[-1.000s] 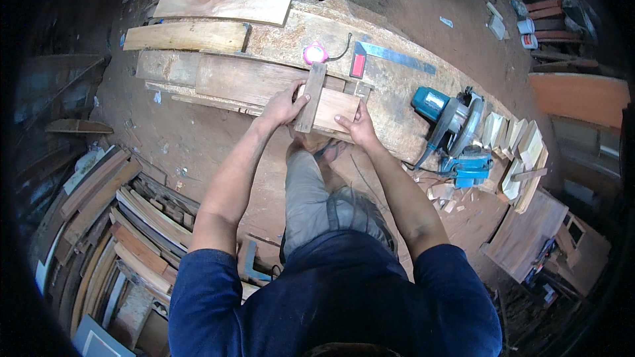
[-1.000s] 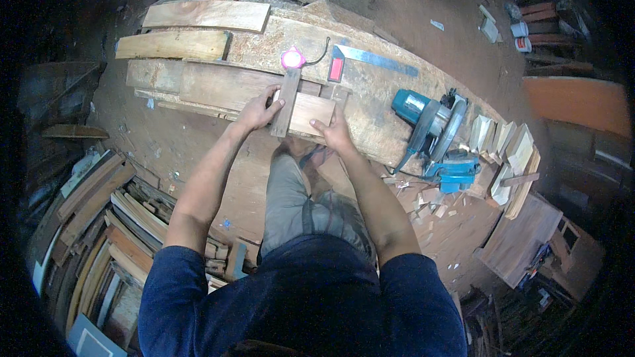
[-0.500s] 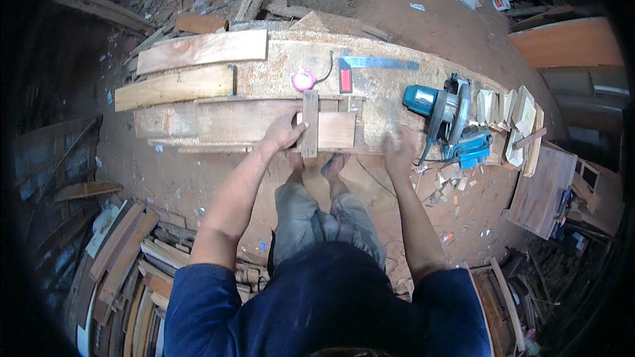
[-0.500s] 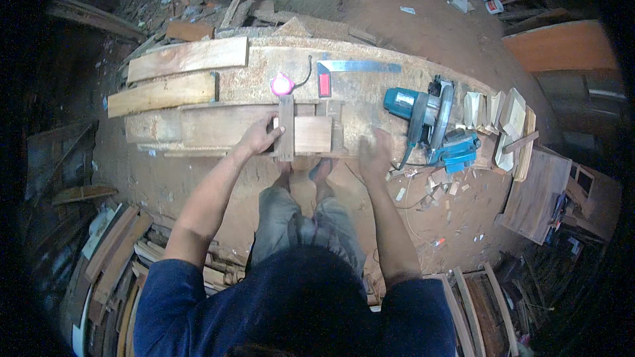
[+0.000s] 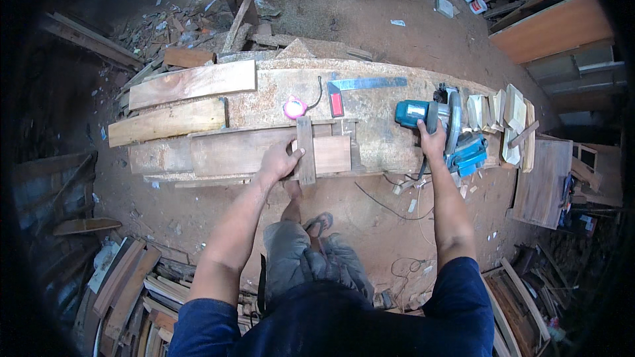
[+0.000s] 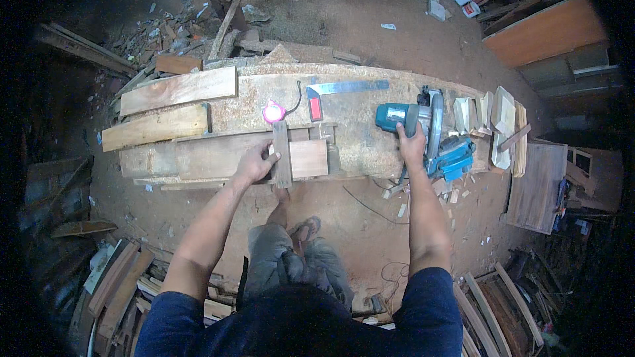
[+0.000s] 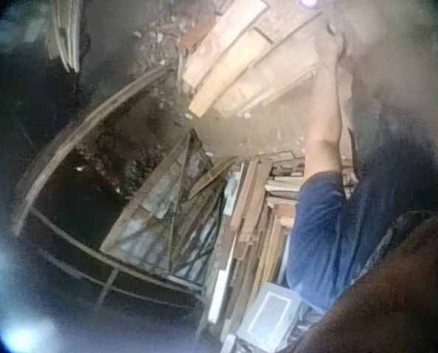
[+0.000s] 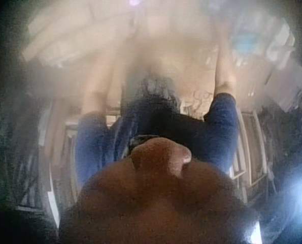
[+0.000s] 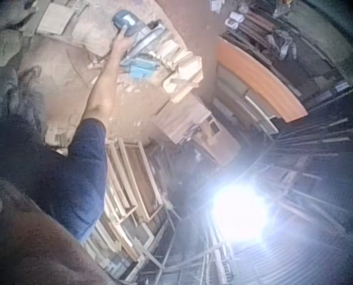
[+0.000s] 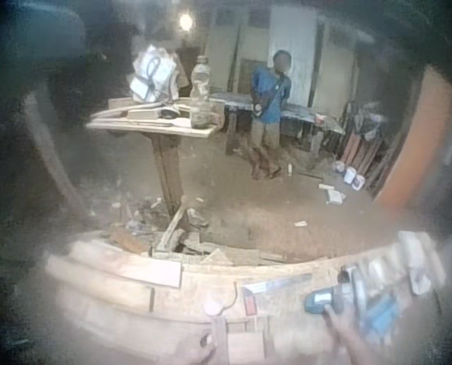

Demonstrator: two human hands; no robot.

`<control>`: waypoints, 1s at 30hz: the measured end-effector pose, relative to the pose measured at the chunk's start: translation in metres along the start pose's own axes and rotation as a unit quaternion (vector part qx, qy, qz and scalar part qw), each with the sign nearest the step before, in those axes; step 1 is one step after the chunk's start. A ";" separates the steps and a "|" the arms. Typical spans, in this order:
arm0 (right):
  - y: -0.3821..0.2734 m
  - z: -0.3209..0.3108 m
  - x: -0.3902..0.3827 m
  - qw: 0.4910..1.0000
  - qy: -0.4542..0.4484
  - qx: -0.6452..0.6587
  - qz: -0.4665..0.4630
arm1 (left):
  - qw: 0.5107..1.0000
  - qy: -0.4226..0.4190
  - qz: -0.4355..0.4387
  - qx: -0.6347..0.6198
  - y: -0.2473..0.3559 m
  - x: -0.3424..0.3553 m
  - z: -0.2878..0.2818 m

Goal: The person uses a circular saw to cut a piece of wood on a workbench. They measure and mark the wood with a tape measure and square, then make several cuts to trim the piece to size. The person handles the wood and saw with both hands, adjusting the position of the wood between cuts.

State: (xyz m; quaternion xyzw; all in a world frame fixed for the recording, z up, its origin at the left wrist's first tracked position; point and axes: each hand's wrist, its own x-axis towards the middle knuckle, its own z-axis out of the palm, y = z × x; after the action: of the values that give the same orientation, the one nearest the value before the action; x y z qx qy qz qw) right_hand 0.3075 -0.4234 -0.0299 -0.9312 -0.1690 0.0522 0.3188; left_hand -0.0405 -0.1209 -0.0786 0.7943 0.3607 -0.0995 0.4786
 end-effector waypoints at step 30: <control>-0.049 -0.011 -0.326 0.735 -0.168 0.608 0.250 | 0.981 0.166 0.014 0.104 0.014 -0.016 0.056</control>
State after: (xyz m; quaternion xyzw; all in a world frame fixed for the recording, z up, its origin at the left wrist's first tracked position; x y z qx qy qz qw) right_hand -0.0097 -0.5069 0.0052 -0.5240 0.0870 0.3769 0.7588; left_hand -0.0318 -0.1789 -0.0901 0.8503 0.4111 0.0034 0.3286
